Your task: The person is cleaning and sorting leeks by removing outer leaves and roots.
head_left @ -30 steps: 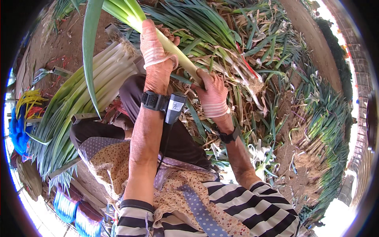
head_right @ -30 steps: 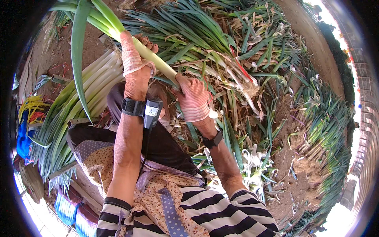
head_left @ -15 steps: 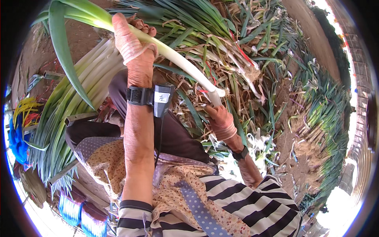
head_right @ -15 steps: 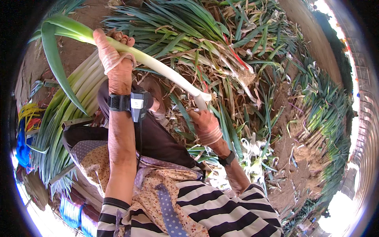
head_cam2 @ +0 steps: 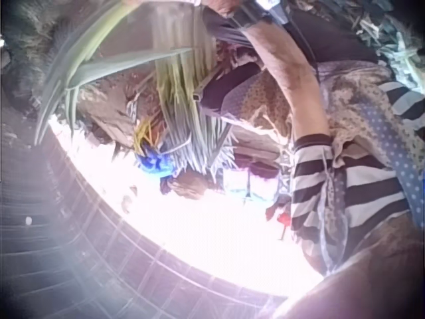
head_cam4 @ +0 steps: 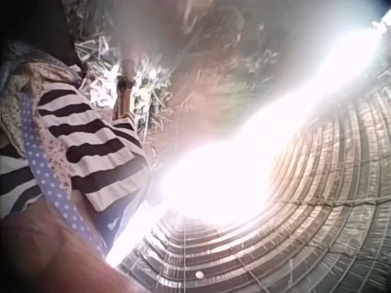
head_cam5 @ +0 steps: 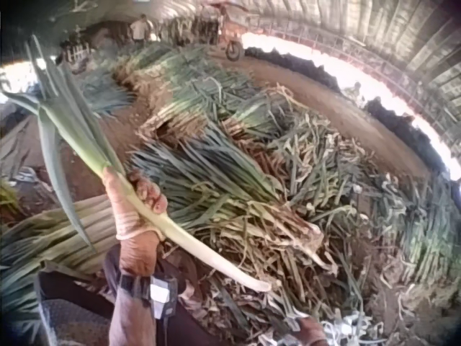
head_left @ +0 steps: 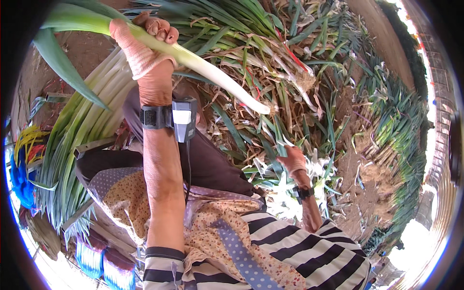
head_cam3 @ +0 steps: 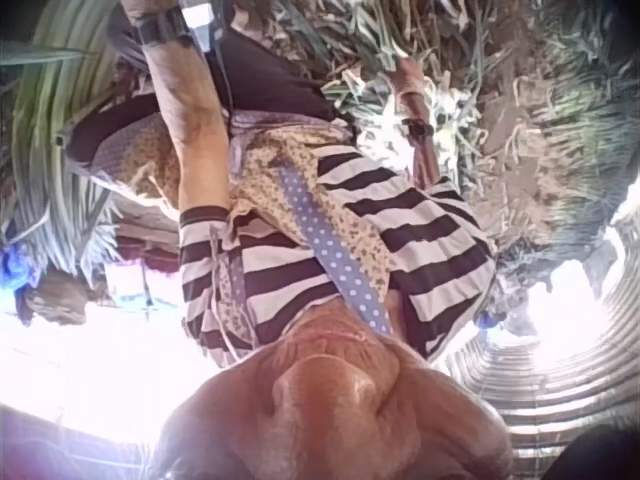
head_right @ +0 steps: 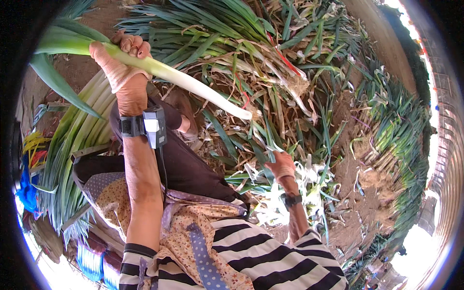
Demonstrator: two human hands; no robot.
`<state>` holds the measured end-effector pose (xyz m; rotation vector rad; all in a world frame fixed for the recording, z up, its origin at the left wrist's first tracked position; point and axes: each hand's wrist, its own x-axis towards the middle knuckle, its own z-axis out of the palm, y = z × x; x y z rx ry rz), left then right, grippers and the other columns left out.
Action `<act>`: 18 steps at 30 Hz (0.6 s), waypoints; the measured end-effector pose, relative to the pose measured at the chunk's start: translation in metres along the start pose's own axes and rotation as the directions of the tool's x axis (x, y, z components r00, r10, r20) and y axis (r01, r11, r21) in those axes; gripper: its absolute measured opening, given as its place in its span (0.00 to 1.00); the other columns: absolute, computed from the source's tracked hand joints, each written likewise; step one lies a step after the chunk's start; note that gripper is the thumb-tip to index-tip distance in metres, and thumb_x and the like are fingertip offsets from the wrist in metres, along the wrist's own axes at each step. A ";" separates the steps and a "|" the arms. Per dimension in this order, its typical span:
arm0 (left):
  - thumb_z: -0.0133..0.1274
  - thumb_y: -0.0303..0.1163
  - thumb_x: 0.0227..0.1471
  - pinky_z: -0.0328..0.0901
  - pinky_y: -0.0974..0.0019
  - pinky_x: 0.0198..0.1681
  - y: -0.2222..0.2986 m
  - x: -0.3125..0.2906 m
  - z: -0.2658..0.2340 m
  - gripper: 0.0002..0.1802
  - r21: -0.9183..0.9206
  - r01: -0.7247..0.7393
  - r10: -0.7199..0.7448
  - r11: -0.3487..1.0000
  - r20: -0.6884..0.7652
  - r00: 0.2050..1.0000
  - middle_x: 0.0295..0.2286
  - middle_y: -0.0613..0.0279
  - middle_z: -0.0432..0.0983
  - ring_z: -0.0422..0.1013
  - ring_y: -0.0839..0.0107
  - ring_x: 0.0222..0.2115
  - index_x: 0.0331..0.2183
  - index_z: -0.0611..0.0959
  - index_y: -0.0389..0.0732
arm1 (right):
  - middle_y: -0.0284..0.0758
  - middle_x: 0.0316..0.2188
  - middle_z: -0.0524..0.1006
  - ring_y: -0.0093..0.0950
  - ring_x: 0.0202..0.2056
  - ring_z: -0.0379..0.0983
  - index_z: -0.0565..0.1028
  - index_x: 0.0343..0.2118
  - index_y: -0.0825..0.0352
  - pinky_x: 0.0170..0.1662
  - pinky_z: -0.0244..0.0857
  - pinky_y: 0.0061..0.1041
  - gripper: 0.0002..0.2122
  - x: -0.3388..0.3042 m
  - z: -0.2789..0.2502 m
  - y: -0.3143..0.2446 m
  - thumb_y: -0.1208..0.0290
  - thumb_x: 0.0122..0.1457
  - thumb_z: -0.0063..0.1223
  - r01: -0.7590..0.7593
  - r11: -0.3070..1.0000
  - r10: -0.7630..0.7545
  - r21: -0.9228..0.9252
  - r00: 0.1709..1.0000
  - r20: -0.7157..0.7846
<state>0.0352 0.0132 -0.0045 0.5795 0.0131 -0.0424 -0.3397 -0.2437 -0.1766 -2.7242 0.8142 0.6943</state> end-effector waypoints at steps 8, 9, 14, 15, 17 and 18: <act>0.45 0.75 0.37 0.57 0.68 0.22 -0.007 -0.004 0.000 0.44 -0.067 0.104 -0.071 0.992 0.383 0.921 0.13 0.67 0.62 0.58 0.72 0.17 0.35 0.78 0.41 | 0.44 0.39 0.75 0.43 0.39 0.70 0.72 0.46 0.68 0.42 0.64 0.38 0.20 0.018 -0.115 -0.144 0.58 0.56 0.54 0.599 0.761 -0.134 0.249 0.521 -0.843; 0.45 0.76 0.37 0.58 0.66 0.23 -0.010 -0.005 0.000 0.46 -0.084 0.120 -0.072 0.989 0.437 0.897 0.14 0.67 0.62 0.59 0.71 0.18 0.38 0.80 0.42 | 0.44 0.37 0.75 0.44 0.38 0.70 0.72 0.46 0.68 0.42 0.64 0.39 0.20 0.024 -0.121 -0.167 0.58 0.56 0.54 0.637 0.727 -0.107 0.254 0.471 -0.875; 0.47 0.78 0.30 0.58 0.65 0.23 -0.022 -0.004 -0.005 0.49 -0.048 0.161 -0.121 0.986 0.459 0.880 0.16 0.68 0.64 0.58 0.72 0.20 0.41 0.80 0.45 | 0.45 0.35 0.75 0.45 0.37 0.69 0.70 0.45 0.69 0.41 0.63 0.39 0.15 0.068 -0.130 -0.228 0.65 0.58 0.49 0.670 0.617 0.058 0.412 0.484 -0.873; 0.47 0.78 0.30 0.58 0.65 0.23 -0.024 -0.004 -0.003 0.49 -0.041 0.158 -0.121 0.987 0.465 0.877 0.16 0.68 0.64 0.58 0.72 0.20 0.41 0.80 0.45 | 0.44 0.36 0.75 0.43 0.38 0.69 0.71 0.44 0.68 0.41 0.63 0.37 0.14 0.073 -0.132 -0.232 0.66 0.59 0.48 0.675 0.574 0.078 0.463 0.518 -0.852; 0.46 0.78 0.31 0.56 0.67 0.21 -0.023 -0.004 -0.005 0.49 -0.114 0.173 -0.102 0.978 0.463 0.880 0.15 0.68 0.64 0.58 0.73 0.19 0.41 0.80 0.45 | 0.42 0.36 0.75 0.42 0.38 0.70 0.71 0.44 0.67 0.41 0.64 0.35 0.13 0.078 -0.134 -0.240 0.68 0.58 0.48 0.638 0.411 0.112 0.651 0.673 -0.731; 0.45 0.78 0.31 0.54 0.69 0.18 -0.023 -0.003 -0.006 0.50 -0.138 0.169 -0.088 0.976 0.460 0.884 0.13 0.69 0.63 0.56 0.74 0.17 0.40 0.80 0.43 | 0.41 0.36 0.75 0.40 0.37 0.71 0.72 0.43 0.65 0.40 0.65 0.34 0.11 0.081 -0.135 -0.243 0.70 0.57 0.47 0.546 0.244 0.106 0.802 0.807 -0.581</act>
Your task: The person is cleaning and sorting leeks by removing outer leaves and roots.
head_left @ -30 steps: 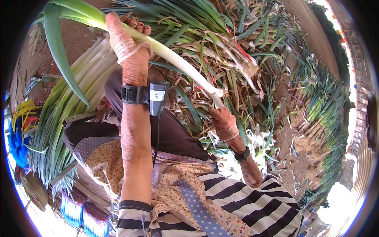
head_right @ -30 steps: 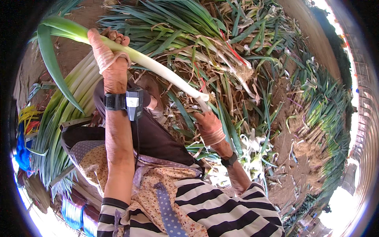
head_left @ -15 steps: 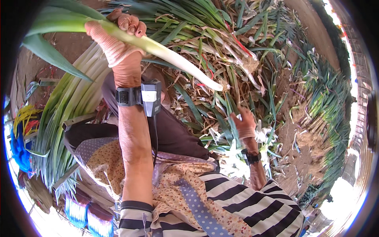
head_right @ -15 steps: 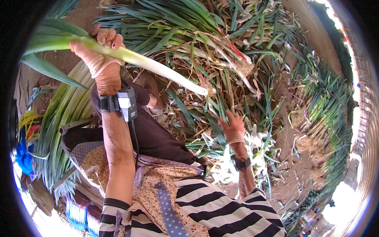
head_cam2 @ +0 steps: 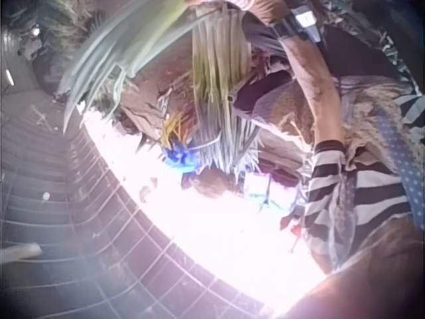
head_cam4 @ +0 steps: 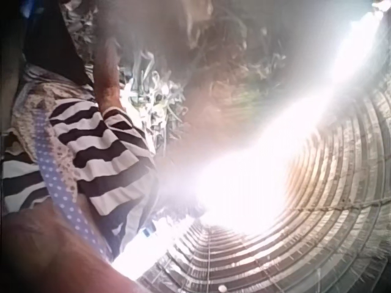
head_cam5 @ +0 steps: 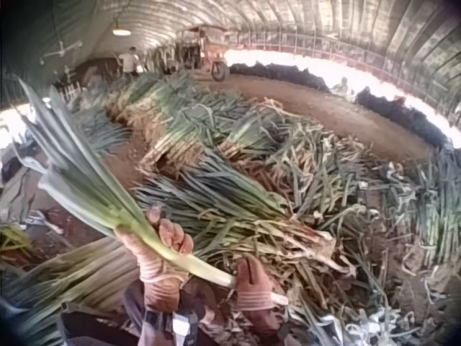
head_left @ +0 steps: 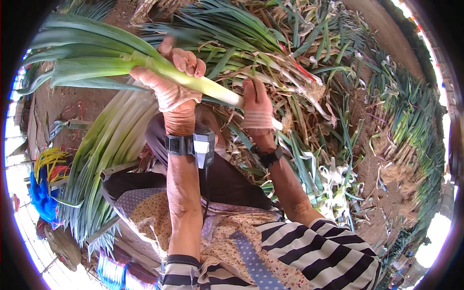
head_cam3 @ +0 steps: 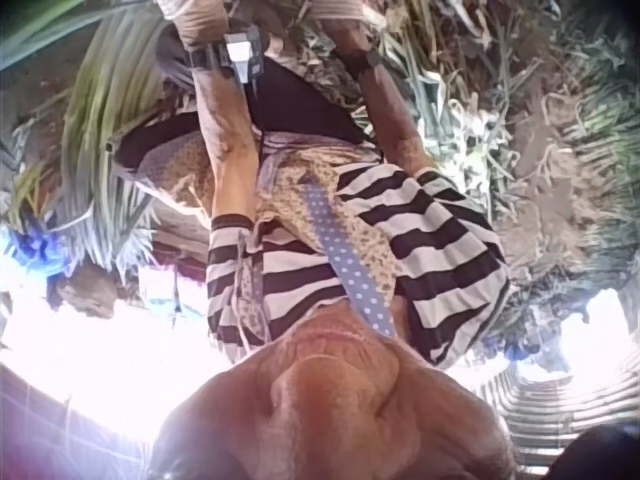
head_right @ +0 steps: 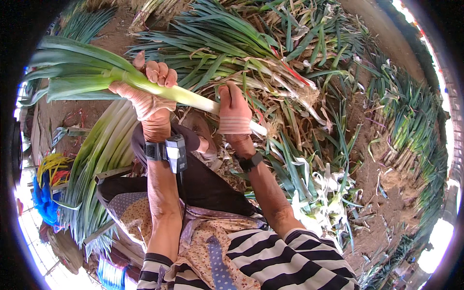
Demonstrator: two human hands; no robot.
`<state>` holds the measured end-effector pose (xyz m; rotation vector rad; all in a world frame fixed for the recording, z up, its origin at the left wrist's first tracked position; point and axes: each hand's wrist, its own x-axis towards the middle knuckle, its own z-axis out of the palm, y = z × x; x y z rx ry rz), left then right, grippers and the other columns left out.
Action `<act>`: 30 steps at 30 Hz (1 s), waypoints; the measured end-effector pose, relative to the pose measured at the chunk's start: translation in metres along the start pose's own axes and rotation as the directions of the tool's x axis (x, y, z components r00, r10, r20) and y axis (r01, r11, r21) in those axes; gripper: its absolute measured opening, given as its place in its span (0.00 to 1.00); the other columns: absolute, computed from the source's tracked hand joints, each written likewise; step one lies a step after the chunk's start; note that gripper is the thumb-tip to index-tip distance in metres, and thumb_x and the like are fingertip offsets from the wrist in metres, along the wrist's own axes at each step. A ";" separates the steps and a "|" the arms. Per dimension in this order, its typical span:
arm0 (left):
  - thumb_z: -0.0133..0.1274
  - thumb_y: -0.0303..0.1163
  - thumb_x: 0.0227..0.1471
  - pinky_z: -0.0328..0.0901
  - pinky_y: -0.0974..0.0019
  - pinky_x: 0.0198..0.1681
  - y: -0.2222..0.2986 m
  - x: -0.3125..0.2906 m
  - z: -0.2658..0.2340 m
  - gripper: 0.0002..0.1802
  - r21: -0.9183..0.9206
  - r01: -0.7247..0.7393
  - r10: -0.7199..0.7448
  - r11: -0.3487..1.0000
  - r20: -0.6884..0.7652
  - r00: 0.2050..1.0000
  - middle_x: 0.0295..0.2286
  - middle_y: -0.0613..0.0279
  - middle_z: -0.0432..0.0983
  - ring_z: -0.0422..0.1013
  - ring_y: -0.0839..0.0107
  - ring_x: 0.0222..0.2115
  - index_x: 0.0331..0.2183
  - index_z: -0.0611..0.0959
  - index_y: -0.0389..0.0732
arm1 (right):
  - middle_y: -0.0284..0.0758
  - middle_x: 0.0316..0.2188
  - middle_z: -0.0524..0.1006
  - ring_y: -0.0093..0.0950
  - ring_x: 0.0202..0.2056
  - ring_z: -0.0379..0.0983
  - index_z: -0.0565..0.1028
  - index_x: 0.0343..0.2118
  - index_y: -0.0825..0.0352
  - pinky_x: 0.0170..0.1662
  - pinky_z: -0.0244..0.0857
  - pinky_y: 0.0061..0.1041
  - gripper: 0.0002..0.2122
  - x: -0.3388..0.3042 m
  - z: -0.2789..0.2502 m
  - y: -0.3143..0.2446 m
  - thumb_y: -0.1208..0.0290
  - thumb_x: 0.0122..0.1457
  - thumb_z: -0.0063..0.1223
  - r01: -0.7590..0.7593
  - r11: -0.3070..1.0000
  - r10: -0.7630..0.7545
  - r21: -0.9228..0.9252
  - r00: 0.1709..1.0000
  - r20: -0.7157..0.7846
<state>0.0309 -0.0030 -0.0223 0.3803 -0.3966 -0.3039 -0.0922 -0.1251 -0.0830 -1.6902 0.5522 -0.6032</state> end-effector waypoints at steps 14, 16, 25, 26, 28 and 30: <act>0.43 0.80 0.31 0.54 0.68 0.15 0.008 -0.003 0.005 0.52 0.097 -0.016 0.014 0.995 0.025 1.000 0.12 0.69 0.61 0.57 0.73 0.14 0.38 0.80 0.40 | 0.36 0.29 0.76 0.28 0.31 0.70 0.75 0.40 0.65 0.37 0.64 0.23 0.10 0.015 -0.009 -0.027 0.67 0.57 0.53 -0.061 0.984 0.055 0.165 0.998 0.040; 0.39 0.81 0.32 0.53 0.69 0.15 0.010 -0.001 0.004 0.53 0.069 -0.024 0.021 0.997 0.051 0.998 0.11 0.69 0.60 0.55 0.74 0.13 0.38 0.79 0.39 | 0.37 0.30 0.76 0.28 0.32 0.70 0.75 0.41 0.65 0.38 0.64 0.23 0.11 0.012 -0.012 -0.021 0.68 0.56 0.55 0.033 0.989 -0.037 0.146 0.999 0.024; 0.34 0.84 0.31 0.50 0.70 0.15 0.011 -0.006 0.016 0.54 0.153 0.011 0.000 0.988 -0.074 0.997 0.11 0.70 0.57 0.52 0.74 0.13 0.33 0.77 0.39 | 0.39 0.28 0.76 0.36 0.32 0.73 0.78 0.37 0.59 0.35 0.65 0.31 0.14 0.006 -0.069 0.014 0.57 0.52 0.55 0.206 0.804 0.189 -0.558 0.801 0.567; 0.34 0.85 0.30 0.50 0.70 0.15 0.010 -0.005 0.016 0.54 0.153 0.010 0.002 0.988 -0.080 0.997 0.11 0.70 0.57 0.52 0.74 0.13 0.32 0.76 0.39 | 0.38 0.22 0.74 0.33 0.26 0.71 0.79 0.33 0.60 0.31 0.64 0.30 0.11 0.005 -0.071 0.026 0.59 0.52 0.56 0.114 0.847 0.211 -0.520 0.824 0.525; 0.33 0.85 0.29 0.50 0.70 0.15 0.013 -0.004 0.015 0.55 0.159 0.013 -0.001 0.987 -0.077 0.997 0.11 0.70 0.57 0.52 0.74 0.13 0.33 0.76 0.39 | 0.38 0.21 0.74 0.30 0.24 0.70 0.79 0.32 0.61 0.30 0.63 0.28 0.10 -0.007 -0.081 0.040 0.61 0.52 0.57 -0.033 0.853 0.294 -0.520 0.855 0.428; 0.33 0.85 0.30 0.50 0.70 0.15 0.015 -0.004 0.012 0.55 0.175 0.015 -0.005 0.984 -0.063 0.998 0.11 0.69 0.58 0.52 0.74 0.14 0.33 0.75 0.39 | 0.36 0.21 0.75 0.23 0.23 0.68 0.79 0.32 0.65 0.30 0.62 0.24 0.10 -0.015 -0.090 0.060 0.64 0.51 0.59 -0.337 0.812 0.505 -0.477 0.816 0.283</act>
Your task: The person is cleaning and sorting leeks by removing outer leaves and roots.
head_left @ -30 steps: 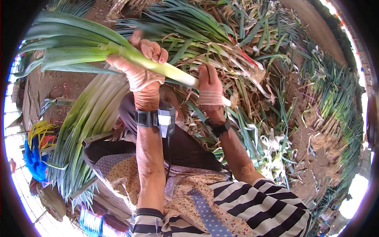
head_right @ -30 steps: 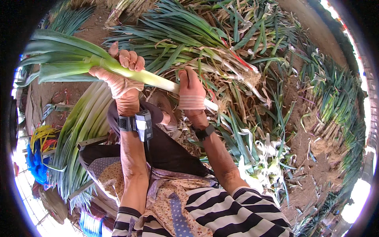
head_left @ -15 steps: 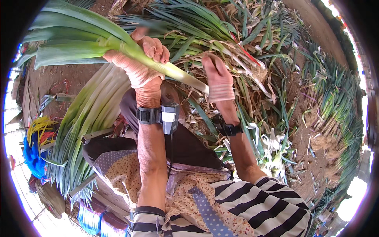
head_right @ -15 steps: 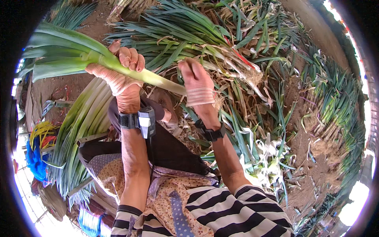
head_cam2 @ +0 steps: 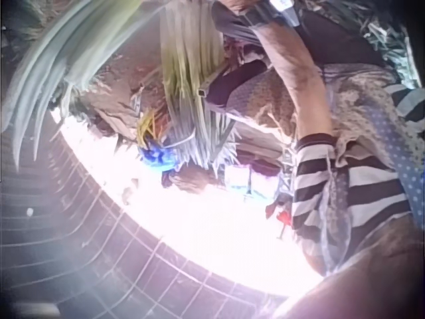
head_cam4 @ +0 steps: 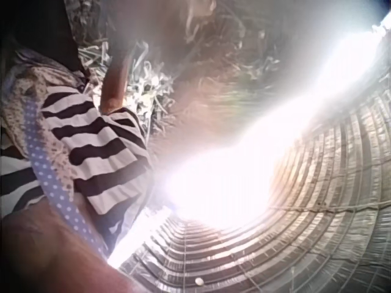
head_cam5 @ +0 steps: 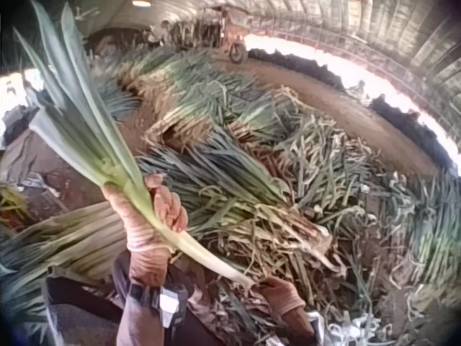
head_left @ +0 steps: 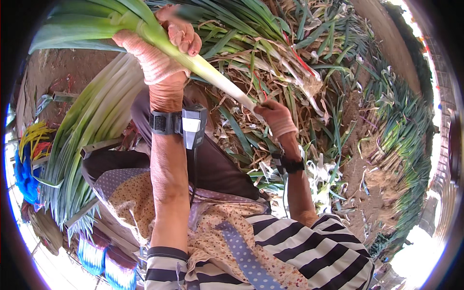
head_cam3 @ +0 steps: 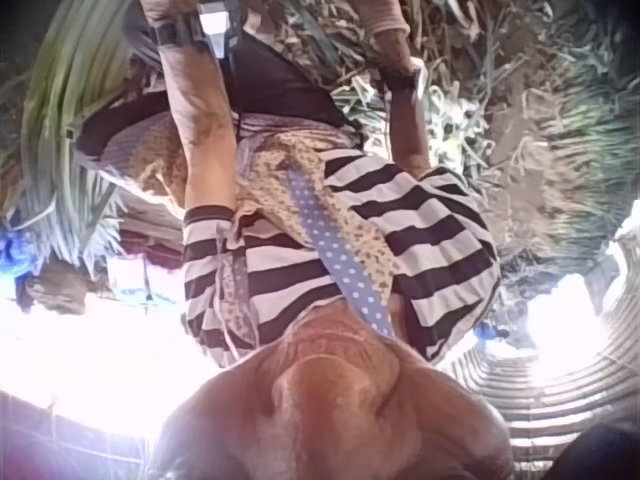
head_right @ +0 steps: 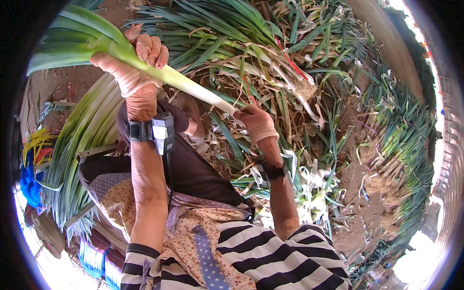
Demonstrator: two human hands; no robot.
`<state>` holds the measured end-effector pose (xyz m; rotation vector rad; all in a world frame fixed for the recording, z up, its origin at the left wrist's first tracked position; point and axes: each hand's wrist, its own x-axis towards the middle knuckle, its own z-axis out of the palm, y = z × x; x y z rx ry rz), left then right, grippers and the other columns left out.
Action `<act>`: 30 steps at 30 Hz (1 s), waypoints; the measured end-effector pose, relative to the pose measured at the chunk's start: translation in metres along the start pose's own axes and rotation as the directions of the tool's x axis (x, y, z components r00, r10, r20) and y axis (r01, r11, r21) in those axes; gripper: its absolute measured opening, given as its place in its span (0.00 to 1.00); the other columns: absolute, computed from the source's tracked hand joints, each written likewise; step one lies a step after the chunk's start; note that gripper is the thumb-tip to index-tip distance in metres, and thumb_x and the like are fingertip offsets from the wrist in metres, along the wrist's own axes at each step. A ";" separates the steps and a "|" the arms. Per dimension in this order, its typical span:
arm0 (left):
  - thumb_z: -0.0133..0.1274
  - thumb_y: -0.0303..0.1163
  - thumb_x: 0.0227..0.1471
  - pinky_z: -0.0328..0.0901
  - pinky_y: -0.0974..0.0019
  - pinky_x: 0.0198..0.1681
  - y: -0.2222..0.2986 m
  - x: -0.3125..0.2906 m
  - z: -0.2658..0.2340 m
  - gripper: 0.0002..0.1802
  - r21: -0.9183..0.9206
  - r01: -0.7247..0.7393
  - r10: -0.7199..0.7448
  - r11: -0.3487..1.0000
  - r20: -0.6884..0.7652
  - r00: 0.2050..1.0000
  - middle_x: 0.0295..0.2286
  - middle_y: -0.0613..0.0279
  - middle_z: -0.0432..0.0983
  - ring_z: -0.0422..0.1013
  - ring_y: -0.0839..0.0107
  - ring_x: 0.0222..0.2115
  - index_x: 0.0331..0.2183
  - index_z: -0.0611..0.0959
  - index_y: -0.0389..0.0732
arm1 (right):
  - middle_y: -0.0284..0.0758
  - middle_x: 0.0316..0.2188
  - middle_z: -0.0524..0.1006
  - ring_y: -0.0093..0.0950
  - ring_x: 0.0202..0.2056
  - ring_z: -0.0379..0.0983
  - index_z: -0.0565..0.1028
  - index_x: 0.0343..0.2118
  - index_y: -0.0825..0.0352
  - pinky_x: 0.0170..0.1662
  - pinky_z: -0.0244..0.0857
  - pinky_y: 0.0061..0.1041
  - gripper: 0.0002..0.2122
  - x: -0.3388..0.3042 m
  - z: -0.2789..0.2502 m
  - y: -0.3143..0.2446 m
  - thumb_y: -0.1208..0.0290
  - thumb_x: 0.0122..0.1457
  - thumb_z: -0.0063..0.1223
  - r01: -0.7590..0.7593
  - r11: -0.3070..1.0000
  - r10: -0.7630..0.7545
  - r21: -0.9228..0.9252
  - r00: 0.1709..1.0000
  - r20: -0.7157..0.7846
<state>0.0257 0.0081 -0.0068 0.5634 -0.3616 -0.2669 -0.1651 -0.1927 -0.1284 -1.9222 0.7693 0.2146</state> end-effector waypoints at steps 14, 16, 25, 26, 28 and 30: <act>0.42 0.76 0.40 0.53 0.70 0.14 0.007 -0.001 0.001 0.43 0.020 -0.025 0.023 0.999 0.094 0.995 0.13 0.69 0.61 0.55 0.74 0.13 0.33 0.74 0.40 | 0.40 0.35 0.75 0.34 0.32 0.73 0.75 0.42 0.66 0.38 0.66 0.30 0.22 -0.038 0.013 0.009 0.58 0.46 0.63 0.293 0.944 -0.327 -0.153 0.892 -0.312; 0.42 0.76 0.41 0.53 0.70 0.14 0.006 -0.002 0.001 0.43 0.021 -0.035 0.033 0.999 0.077 0.996 0.13 0.69 0.61 0.55 0.74 0.13 0.33 0.74 0.41 | 0.40 0.33 0.76 0.34 0.32 0.73 0.75 0.41 0.66 0.38 0.65 0.31 0.22 -0.030 0.021 -0.015 0.57 0.46 0.63 0.387 0.906 -0.423 -0.171 0.845 -0.328; 0.41 0.75 0.42 0.52 0.71 0.12 0.007 -0.001 0.001 0.42 0.066 -0.094 0.092 0.993 0.030 0.995 0.11 0.71 0.60 0.55 0.76 0.11 0.32 0.74 0.42 | 0.30 0.18 0.72 0.17 0.20 0.65 0.78 0.31 0.68 0.25 0.59 0.21 0.12 -0.033 0.020 0.022 0.62 0.51 0.59 -0.266 0.959 0.257 0.096 0.961 0.100; 0.41 0.75 0.42 0.52 0.71 0.11 0.007 0.000 0.002 0.41 0.070 -0.101 0.099 0.992 0.026 0.995 0.11 0.71 0.60 0.55 0.76 0.11 0.32 0.74 0.42 | 0.27 0.19 0.72 0.16 0.20 0.63 0.78 0.31 0.69 0.24 0.57 0.18 0.12 -0.036 0.021 0.038 0.64 0.50 0.61 -0.228 0.957 0.218 0.178 0.973 0.074; 0.40 0.75 0.42 0.52 0.72 0.11 0.006 -0.001 0.004 0.41 0.078 -0.116 0.116 0.990 0.015 0.993 0.11 0.72 0.60 0.55 0.76 0.10 0.32 0.74 0.42 | 0.27 0.19 0.73 0.16 0.20 0.64 0.78 0.31 0.69 0.24 0.57 0.18 0.12 -0.045 0.014 0.053 0.64 0.50 0.61 -0.307 0.926 0.302 0.220 0.951 0.060; 0.40 0.75 0.42 0.52 0.72 0.10 0.008 -0.001 0.006 0.41 0.097 -0.133 0.133 0.986 0.004 0.991 0.11 0.72 0.60 0.55 0.77 0.10 0.32 0.74 0.42 | 0.26 0.21 0.74 0.17 0.21 0.64 0.78 0.31 0.69 0.25 0.58 0.19 0.12 -0.049 0.009 0.058 0.65 0.49 0.60 -0.413 0.872 0.409 0.261 0.910 0.072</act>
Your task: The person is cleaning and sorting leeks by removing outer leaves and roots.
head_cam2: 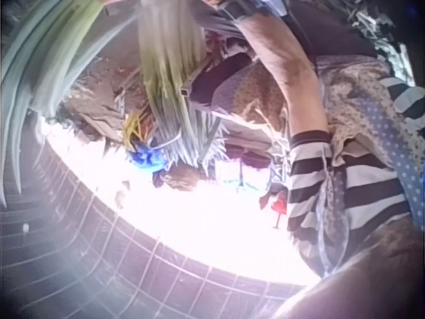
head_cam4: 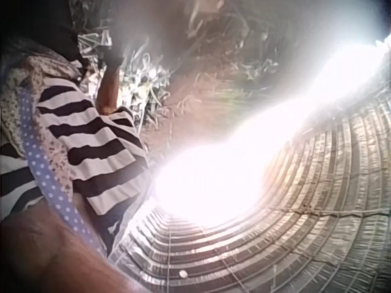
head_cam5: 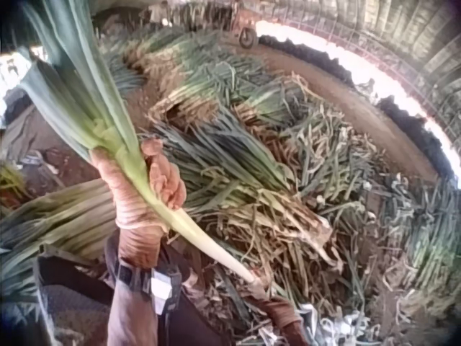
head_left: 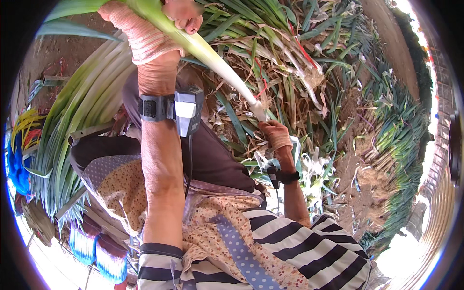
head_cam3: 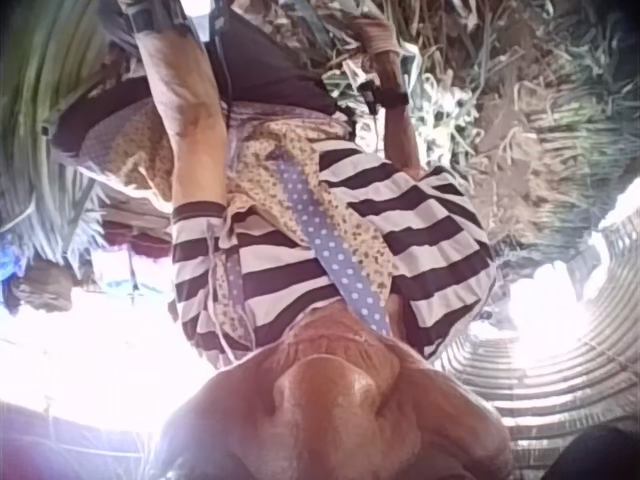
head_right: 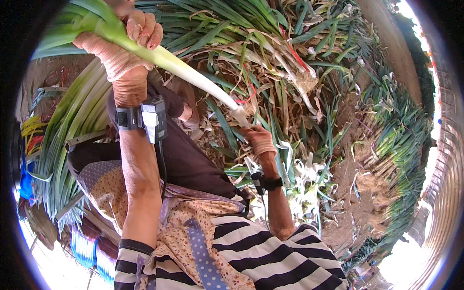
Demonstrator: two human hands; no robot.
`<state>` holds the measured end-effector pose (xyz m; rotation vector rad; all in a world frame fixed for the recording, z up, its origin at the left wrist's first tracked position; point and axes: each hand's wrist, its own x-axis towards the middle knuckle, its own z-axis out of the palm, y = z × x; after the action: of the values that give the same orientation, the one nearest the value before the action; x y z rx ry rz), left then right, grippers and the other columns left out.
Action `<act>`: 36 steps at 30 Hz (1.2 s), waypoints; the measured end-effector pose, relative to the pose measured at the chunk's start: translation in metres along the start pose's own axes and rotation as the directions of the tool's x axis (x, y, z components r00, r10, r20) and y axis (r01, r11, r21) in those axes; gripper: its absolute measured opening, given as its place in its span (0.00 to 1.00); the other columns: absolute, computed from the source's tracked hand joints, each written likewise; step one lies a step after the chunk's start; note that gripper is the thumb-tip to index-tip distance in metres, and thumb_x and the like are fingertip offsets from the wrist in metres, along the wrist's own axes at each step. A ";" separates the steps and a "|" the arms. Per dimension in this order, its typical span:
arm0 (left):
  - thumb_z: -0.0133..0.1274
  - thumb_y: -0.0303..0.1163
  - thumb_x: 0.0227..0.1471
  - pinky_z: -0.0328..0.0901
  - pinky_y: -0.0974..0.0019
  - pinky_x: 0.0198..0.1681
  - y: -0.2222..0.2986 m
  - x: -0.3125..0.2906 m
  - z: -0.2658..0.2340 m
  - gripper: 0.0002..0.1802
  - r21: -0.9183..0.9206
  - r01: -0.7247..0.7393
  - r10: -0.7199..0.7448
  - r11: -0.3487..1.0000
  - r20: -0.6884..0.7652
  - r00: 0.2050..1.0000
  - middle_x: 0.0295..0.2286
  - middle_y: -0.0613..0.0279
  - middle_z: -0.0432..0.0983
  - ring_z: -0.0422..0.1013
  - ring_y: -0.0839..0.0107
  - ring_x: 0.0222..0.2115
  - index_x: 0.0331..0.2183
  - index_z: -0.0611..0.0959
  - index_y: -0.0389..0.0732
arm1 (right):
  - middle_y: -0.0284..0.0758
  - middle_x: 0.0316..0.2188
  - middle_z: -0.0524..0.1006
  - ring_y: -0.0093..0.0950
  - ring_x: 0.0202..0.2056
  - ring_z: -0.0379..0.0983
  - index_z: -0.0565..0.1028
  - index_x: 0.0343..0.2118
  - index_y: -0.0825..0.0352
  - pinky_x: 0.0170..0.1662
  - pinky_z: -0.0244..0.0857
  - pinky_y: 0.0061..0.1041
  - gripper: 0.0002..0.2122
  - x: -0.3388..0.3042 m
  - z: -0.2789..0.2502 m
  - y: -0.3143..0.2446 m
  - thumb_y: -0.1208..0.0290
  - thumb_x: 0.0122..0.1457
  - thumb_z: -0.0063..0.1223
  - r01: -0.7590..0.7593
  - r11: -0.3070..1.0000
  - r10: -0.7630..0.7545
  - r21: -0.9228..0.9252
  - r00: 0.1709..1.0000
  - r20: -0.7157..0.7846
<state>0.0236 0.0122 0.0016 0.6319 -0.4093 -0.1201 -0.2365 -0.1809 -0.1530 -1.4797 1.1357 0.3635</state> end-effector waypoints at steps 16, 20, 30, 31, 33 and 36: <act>0.40 0.74 0.44 0.53 0.74 0.14 -0.008 0.000 -0.014 0.40 0.035 -0.043 0.046 0.998 -0.096 0.994 0.11 0.73 0.59 0.57 0.78 0.13 0.33 0.73 0.42 | 0.43 0.41 0.75 0.28 0.40 0.73 0.70 0.49 0.63 0.40 0.65 0.20 0.24 0.011 -0.092 0.117 0.58 0.50 0.60 -0.113 0.862 0.033 -0.495 0.985 -0.167; 0.43 0.73 0.43 0.55 0.73 0.14 0.001 0.001 -0.017 0.38 -0.033 0.062 -0.066 0.998 -0.127 0.990 0.12 0.73 0.60 0.59 0.77 0.13 0.33 0.72 0.43 | 0.42 0.44 0.73 0.31 0.41 0.70 0.68 0.52 0.65 0.46 0.63 0.23 0.28 0.009 -0.068 0.052 0.58 0.50 0.62 0.366 0.858 -0.432 -0.361 0.894 -0.121; 0.55 0.61 0.45 0.60 0.66 0.18 -0.007 0.007 -0.024 0.29 -0.152 0.073 -0.132 0.986 -0.427 0.894 0.15 0.67 0.64 0.62 0.72 0.15 0.30 0.72 0.44 | 0.28 0.19 0.73 0.19 0.21 0.69 0.77 0.37 0.62 0.24 0.62 0.20 0.08 -0.045 -0.015 -0.018 0.68 0.55 0.56 0.778 0.463 -0.756 -0.424 0.596 0.268; 0.56 0.58 0.47 0.61 0.65 0.19 -0.006 0.006 -0.021 0.26 -0.199 0.016 -0.095 0.980 -0.394 0.914 0.16 0.66 0.65 0.63 0.71 0.15 0.30 0.72 0.44 | 0.25 0.18 0.71 0.16 0.21 0.67 0.78 0.37 0.64 0.24 0.60 0.18 0.08 -0.060 -0.008 -0.024 0.68 0.55 0.57 0.510 0.838 -0.491 -0.192 0.860 0.142; 0.54 0.55 0.50 0.60 0.65 0.18 -0.006 0.007 -0.030 0.23 -0.161 0.121 -0.166 0.979 -0.303 0.939 0.15 0.67 0.64 0.62 0.72 0.14 0.30 0.72 0.44 | 0.25 0.19 0.71 0.14 0.21 0.65 0.78 0.36 0.66 0.24 0.59 0.17 0.09 -0.091 0.007 -0.053 0.68 0.55 0.57 0.482 0.873 -0.475 -0.073 0.874 0.101; 0.55 0.57 0.47 0.57 0.67 0.16 -0.013 0.008 -0.053 0.28 -0.075 0.117 -0.137 0.990 -0.384 0.913 0.17 0.66 0.63 0.58 0.72 0.16 0.33 0.73 0.39 | 0.26 0.19 0.71 0.13 0.22 0.64 0.78 0.35 0.68 0.24 0.58 0.15 0.09 -0.146 0.011 -0.072 0.69 0.54 0.58 0.462 0.887 -0.462 -0.012 0.886 -0.029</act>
<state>0.0525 0.0289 -0.0420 0.6154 0.0205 -0.1248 -0.2447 -0.1186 -0.0027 -1.7085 0.7674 0.0097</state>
